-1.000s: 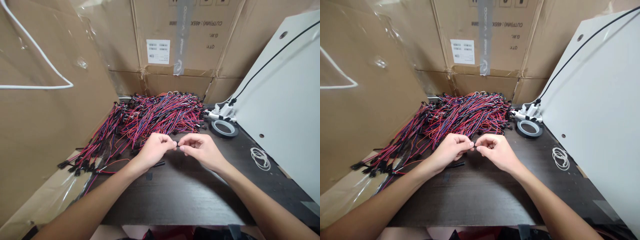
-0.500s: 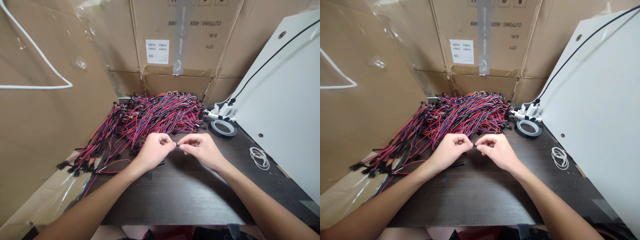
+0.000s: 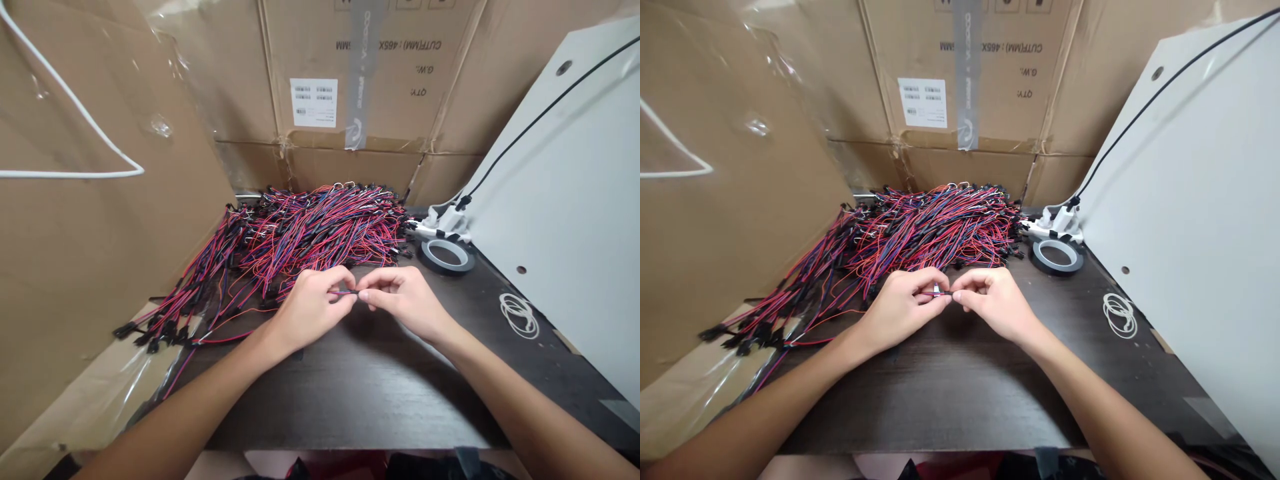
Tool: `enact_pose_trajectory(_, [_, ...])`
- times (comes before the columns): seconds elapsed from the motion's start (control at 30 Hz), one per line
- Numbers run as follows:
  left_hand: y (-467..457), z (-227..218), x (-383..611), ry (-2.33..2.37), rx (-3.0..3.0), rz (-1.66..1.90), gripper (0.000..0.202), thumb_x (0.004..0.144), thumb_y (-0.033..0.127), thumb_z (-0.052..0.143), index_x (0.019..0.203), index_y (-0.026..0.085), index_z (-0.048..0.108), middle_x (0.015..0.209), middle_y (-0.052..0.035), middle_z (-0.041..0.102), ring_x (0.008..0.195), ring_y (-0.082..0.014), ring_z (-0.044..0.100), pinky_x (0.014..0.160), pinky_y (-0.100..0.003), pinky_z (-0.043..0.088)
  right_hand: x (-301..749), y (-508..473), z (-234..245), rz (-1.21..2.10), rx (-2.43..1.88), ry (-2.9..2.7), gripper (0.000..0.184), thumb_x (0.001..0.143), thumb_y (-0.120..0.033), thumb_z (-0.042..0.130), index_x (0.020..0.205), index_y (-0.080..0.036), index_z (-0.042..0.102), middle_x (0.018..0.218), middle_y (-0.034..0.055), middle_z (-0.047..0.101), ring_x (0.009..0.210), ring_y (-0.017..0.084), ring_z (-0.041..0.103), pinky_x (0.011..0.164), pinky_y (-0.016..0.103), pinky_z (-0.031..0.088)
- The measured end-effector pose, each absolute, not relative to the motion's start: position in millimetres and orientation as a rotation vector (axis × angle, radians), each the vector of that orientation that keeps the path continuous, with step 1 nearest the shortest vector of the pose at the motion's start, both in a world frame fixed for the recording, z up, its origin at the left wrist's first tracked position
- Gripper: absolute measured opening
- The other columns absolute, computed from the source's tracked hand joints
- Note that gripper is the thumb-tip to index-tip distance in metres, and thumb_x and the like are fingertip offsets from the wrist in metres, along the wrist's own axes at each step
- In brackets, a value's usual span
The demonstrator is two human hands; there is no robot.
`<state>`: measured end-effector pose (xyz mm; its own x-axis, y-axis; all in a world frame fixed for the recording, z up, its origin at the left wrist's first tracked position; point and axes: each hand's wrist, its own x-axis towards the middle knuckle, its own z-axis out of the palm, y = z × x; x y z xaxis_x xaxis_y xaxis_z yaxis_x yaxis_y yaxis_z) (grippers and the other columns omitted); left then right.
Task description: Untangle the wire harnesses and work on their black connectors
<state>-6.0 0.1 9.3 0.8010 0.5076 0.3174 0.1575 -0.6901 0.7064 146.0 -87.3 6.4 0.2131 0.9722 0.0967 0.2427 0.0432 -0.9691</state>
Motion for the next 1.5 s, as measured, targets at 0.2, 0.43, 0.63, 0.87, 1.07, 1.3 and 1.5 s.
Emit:
enact_pose_trajectory(0.2, [1.5,9.7,-6.2,0.472,2.353,0.669,0.010,0.076,0.012,0.056,0.076,0.013,0.065,0.057,0.0032,0.056,0.048,-0.0046,0.040,0.051,-0.016,0.032,145.6,-87.7,6.4,0.878,-1.434,-1.240,0.008,0.067,-0.020,0.062,0.069,-0.012,0.065,0.057,0.0005,0.058,0.051,0.010,0.052,0.052,0.023,0.043])
enact_pose_trajectory(0.43, [1.7,10.8,-5.7,0.448,2.404,0.634,0.017,0.078,0.012,0.054,0.074,0.013,0.070,0.061,0.0004,0.060,0.051,-0.0067,0.045,0.054,-0.019,0.033,146.3,-87.6,5.0,0.870,-1.441,-1.264,0.007,0.067,-0.020,0.061,0.067,-0.013,0.064,0.056,0.0002,0.057,0.050,0.010,0.050,0.050,0.023,0.041])
enact_pose_trajectory(0.63, [3.4,13.8,-4.5,0.513,2.208,0.526,0.017,0.078,0.019,0.056,0.073,0.014,0.072,0.054,0.0025,0.053,0.050,-0.0065,0.037,0.051,-0.019,0.029,145.5,-88.1,5.7,0.882,-1.433,-1.286,0.009,0.068,-0.022,0.060,0.069,-0.013,0.063,0.057,0.0005,0.057,0.051,0.010,0.050,0.050,0.023,0.040])
enact_pose_trajectory(0.87, [5.3,16.2,-2.8,0.602,1.701,0.346,0.015,0.068,0.026,0.062,0.063,0.011,0.065,0.042,0.0052,0.039,0.040,-0.0041,0.028,0.041,-0.019,0.018,146.6,-90.6,7.7,0.776,-1.404,-1.407,0.012,0.073,-0.020,0.051,0.073,-0.013,0.061,0.057,0.0005,0.055,0.053,0.011,0.048,0.051,0.023,0.038])
enact_pose_trajectory(1.07, [4.6,20.4,-4.6,0.628,1.311,0.212,0.018,0.066,0.028,0.066,0.063,0.012,0.058,0.041,0.0092,0.022,0.037,-0.0013,0.013,0.037,-0.017,0.007,147.3,-94.5,2.2,0.463,-1.371,-1.678,0.013,0.073,-0.010,0.050,0.082,-0.016,0.057,0.062,-0.0021,0.052,0.052,0.008,0.043,0.049,0.020,0.035])
enact_pose_trajectory(1.3, [9.8,18.0,-7.2,0.556,1.135,0.098,0.019,0.073,0.023,0.061,0.060,0.013,0.052,0.046,0.0096,0.016,0.038,-0.0007,0.008,0.035,-0.015,0.006,149.5,-92.6,-3.1,0.266,-1.320,-1.872,0.006,0.081,-0.013,0.052,0.085,-0.017,0.053,0.072,0.0001,0.058,0.059,0.009,0.048,0.058,0.021,0.039])
enact_pose_trajectory(1.5, [13.1,15.9,-11.1,0.500,1.083,0.008,0.017,0.080,0.020,0.054,0.066,0.011,0.057,0.048,0.0085,0.017,0.039,-0.0011,0.009,0.036,-0.015,0.007,149.8,-92.8,-2.0,0.216,-1.237,-1.881,0.008,0.084,-0.012,0.049,0.084,-0.016,0.055,0.073,0.0016,0.060,0.063,0.010,0.052,0.060,0.021,0.040])
